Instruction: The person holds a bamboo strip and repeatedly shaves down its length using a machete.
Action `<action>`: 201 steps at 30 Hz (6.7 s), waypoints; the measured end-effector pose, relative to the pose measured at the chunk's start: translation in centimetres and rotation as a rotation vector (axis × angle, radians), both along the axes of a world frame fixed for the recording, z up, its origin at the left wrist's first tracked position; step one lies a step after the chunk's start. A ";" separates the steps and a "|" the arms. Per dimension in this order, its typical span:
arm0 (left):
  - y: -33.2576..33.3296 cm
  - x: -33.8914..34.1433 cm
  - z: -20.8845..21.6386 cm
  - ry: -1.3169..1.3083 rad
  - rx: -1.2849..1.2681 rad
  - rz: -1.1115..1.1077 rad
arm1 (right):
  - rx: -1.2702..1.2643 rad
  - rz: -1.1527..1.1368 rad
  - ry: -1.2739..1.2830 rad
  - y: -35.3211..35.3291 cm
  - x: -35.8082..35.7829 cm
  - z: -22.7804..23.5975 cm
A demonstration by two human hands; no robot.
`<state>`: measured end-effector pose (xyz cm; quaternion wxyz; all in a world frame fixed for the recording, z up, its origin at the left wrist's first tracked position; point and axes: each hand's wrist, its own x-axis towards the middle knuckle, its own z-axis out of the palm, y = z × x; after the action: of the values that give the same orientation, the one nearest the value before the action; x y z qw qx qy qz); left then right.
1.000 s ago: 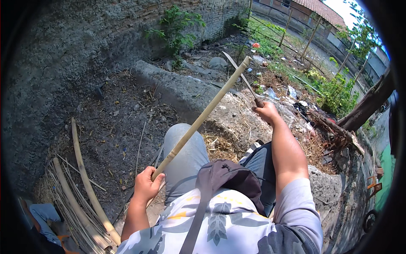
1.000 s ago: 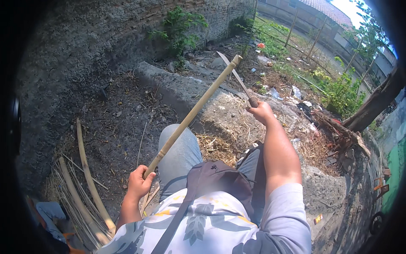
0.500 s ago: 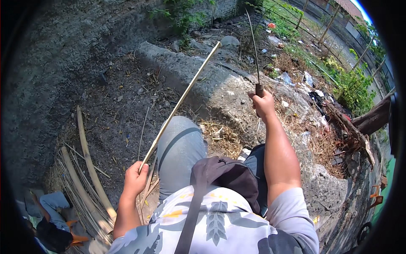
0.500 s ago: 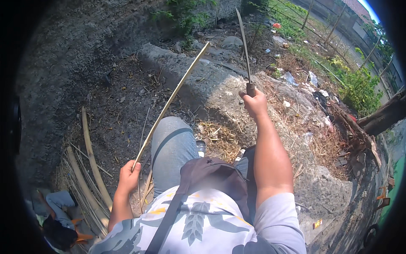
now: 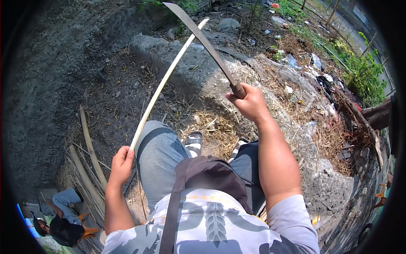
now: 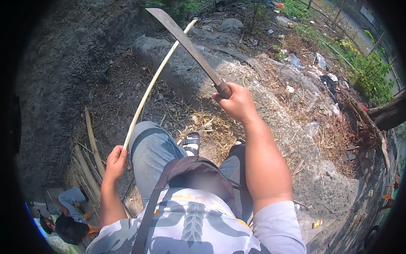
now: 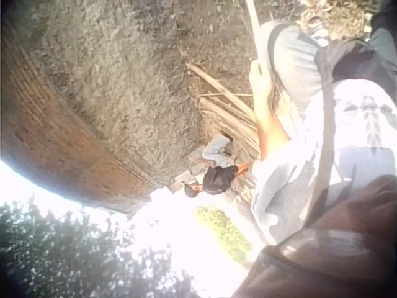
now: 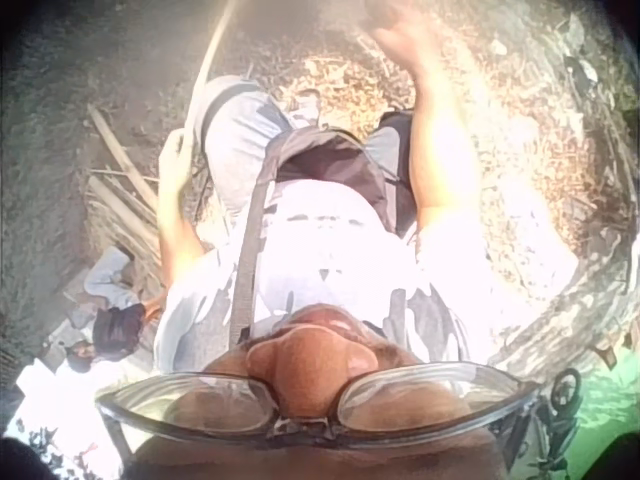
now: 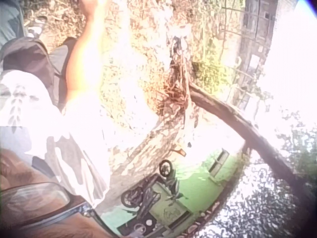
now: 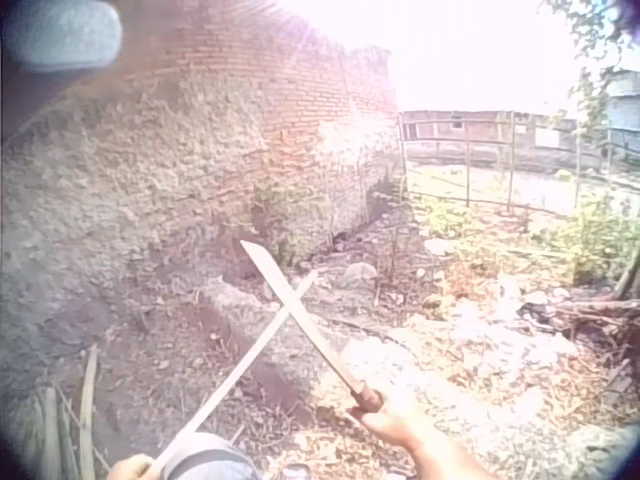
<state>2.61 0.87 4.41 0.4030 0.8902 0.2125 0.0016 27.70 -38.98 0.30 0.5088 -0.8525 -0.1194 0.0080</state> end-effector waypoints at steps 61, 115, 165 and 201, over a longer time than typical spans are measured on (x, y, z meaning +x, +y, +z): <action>-2.2 6.9 -5.6 -0.084 0.081 -0.355 | -0.750 0.372 -0.318 4.6 -1.5 -0.6; -0.6 5.7 -7.4 -0.186 -0.002 -0.373 | -0.463 -0.042 -0.266 1.6 -0.1 -1.7; -1.9 5.9 -6.8 -0.177 0.192 -0.366 | -0.487 -0.050 -0.085 -0.4 1.4 0.6; -2.0 5.4 -6.2 -0.222 0.214 -0.452 | -0.068 -0.568 0.106 -6.9 7.1 -5.8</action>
<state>8.04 -1.11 -1.82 0.3178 0.9468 -0.0386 0.0317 34.81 -45.89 -5.51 0.4675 -0.8667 0.1513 -0.0862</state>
